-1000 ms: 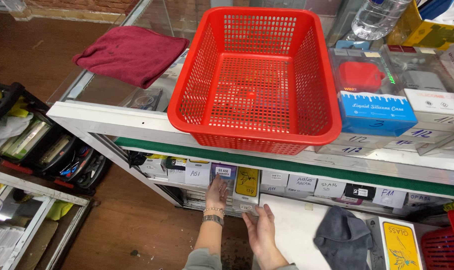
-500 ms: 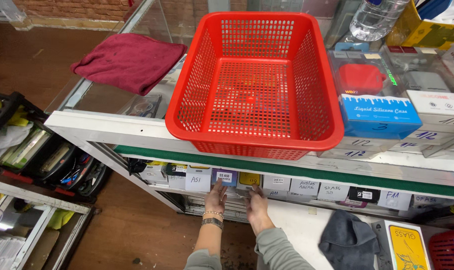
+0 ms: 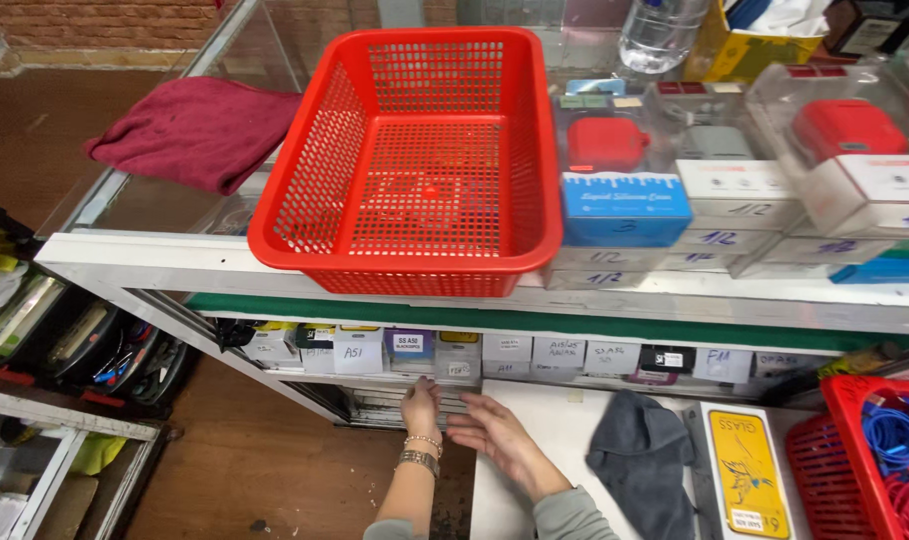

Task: The person wipes retail product boxes with a gray cloth, one at a time, then places the cleaned boxes into the shelf slots under the glass display counter. They also handle stacks of white paper sleeves and reposition red baskets on the counter while working through the boxes.

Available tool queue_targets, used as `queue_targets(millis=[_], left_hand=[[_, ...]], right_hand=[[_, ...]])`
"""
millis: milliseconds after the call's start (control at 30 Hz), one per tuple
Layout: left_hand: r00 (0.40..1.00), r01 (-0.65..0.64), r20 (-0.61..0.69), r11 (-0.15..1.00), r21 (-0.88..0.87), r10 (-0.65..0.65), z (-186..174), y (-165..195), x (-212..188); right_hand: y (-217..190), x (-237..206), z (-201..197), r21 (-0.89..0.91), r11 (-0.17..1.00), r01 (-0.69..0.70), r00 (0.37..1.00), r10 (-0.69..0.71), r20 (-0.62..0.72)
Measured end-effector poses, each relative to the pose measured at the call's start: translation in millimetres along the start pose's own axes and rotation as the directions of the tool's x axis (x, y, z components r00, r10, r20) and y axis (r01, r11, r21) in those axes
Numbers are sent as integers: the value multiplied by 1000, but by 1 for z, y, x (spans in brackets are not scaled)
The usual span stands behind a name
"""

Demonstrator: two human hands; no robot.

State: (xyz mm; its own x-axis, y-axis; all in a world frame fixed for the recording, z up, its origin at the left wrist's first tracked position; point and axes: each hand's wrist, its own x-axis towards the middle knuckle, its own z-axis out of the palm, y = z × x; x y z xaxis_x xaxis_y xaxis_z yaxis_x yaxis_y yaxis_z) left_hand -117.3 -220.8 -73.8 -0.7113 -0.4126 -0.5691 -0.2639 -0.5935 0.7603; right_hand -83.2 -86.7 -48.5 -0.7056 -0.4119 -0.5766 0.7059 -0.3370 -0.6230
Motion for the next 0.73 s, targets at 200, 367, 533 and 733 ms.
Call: queue_targets(millis=[200, 367, 533, 733], left_hand=[[836, -545, 285, 766, 340, 469, 47, -11, -23], [852, -523, 364, 659, 540, 377, 84, -9, -15], [960, -183, 274, 873, 453, 59, 78, 1, -9], [866, -201, 500, 905, 376, -16, 43, 6, -28]], right_hand=[[-28, -6, -66, -266, 909, 320, 848, -400, -348], [-46, 8, -82, -254, 923, 290, 878, -362, -313], [-50, 6, -92, -179, 949, 258, 897, -305, -320], [-59, 1, -77, -77, 993, 84, 964, -101, -248]])
